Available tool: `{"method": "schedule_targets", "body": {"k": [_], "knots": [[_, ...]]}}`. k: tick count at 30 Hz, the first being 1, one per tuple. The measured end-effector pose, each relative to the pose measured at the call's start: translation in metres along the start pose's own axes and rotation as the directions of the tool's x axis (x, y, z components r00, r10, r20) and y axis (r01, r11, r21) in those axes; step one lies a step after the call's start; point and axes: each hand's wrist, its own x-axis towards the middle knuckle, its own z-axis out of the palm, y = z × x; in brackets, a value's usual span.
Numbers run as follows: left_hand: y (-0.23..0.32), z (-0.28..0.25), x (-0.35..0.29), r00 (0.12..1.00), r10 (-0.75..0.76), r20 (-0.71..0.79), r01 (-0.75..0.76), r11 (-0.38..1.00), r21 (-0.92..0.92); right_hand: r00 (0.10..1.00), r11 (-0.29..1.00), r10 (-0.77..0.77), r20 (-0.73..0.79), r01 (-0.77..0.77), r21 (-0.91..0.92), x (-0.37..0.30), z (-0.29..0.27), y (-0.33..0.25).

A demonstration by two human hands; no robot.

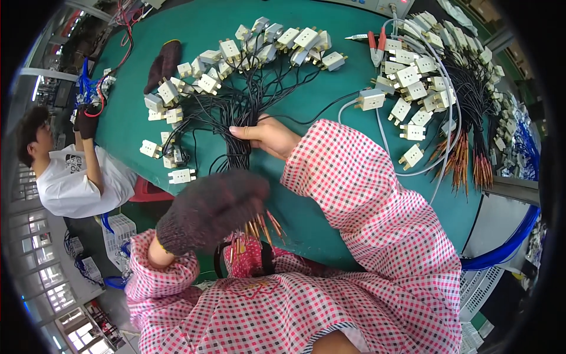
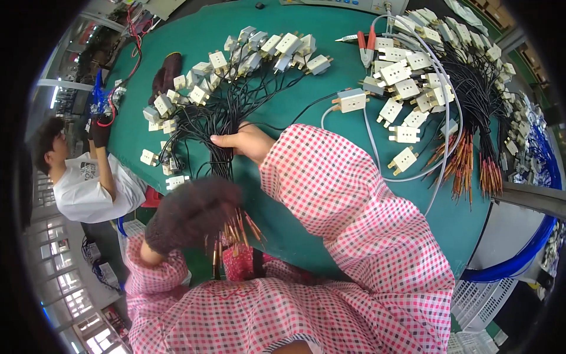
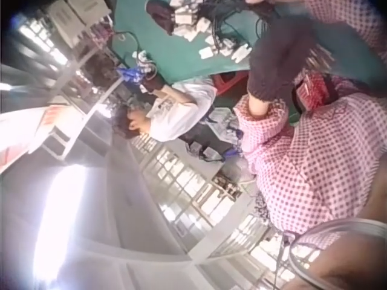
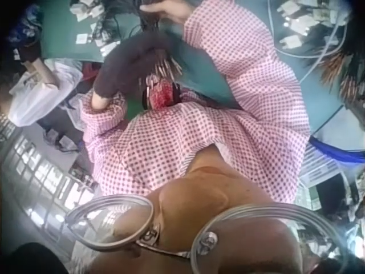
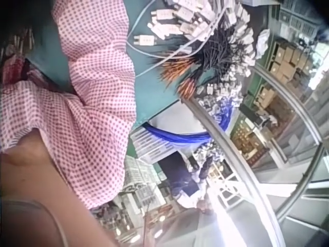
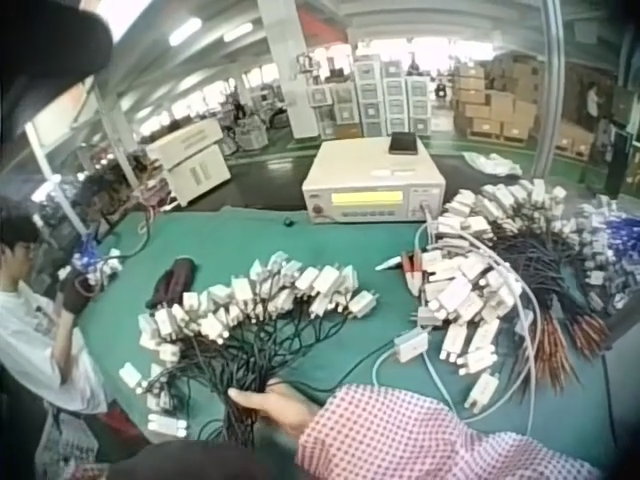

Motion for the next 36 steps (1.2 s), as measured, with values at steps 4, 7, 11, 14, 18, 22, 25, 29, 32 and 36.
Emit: {"method": "schedule_targets", "body": {"k": [4, 7, 11, 14, 18, 22, 25, 29, 32, 36], "knots": [[-0.003, 0.008, 0.003, 0.668, -0.309, -0.678, 0.287, 0.946, -0.148, 0.997, 0.975, -0.073, 0.030, 0.078, -0.209, 0.002, -0.013, 0.003], [-0.021, 0.002, -0.014, 0.789, -0.351, -0.505, 0.390, 0.920, -0.031, 0.994, 0.947, -0.040, 0.104, 0.071, -0.314, 0.002, -0.008, -0.001], [-0.033, -0.007, -0.026, 0.930, -0.123, -0.347, 0.243, 0.912, 0.329, 0.997, 0.953, -0.062, 0.047, 0.073, -0.294, 0.003, -0.002, 0.000], [-0.037, -0.018, -0.026, 0.903, -0.173, -0.394, 0.274, 0.937, 0.216, 0.999, 0.933, -0.044, 0.016, 0.047, -0.358, 0.000, -0.004, -0.005], [-0.014, -0.027, -0.015, 0.830, -0.386, -0.403, 0.439, 0.898, 0.043, 0.999, 0.940, -0.046, 0.010, 0.047, -0.338, -0.001, -0.006, -0.003], [-0.058, -0.010, -0.023, 0.934, -0.055, -0.354, 0.157, 0.951, 0.267, 0.999, 0.941, -0.040, 0.036, 0.050, -0.335, 0.000, 0.003, -0.005], [-0.052, -0.013, -0.023, 0.901, 0.057, -0.430, 0.121, 0.920, 0.374, 0.991, 0.998, 0.055, 0.118, -0.051, -0.035, -0.001, -0.004, -0.005], [-0.012, -0.033, -0.017, 0.916, -0.195, -0.351, 0.307, 0.903, 0.300, 0.976, 0.990, -0.013, 0.217, 0.043, -0.135, 0.001, -0.016, -0.003], [0.005, -0.030, -0.001, 0.885, -0.400, -0.237, 0.397, 0.916, -0.062, 0.976, 0.990, 0.019, 0.216, 0.011, -0.137, 0.002, -0.018, -0.001], [0.030, -0.006, 0.019, 0.941, -0.124, -0.316, 0.224, 0.927, 0.302, 0.977, 0.979, -0.001, 0.214, 0.044, -0.198, 0.010, -0.016, 0.007]]}}
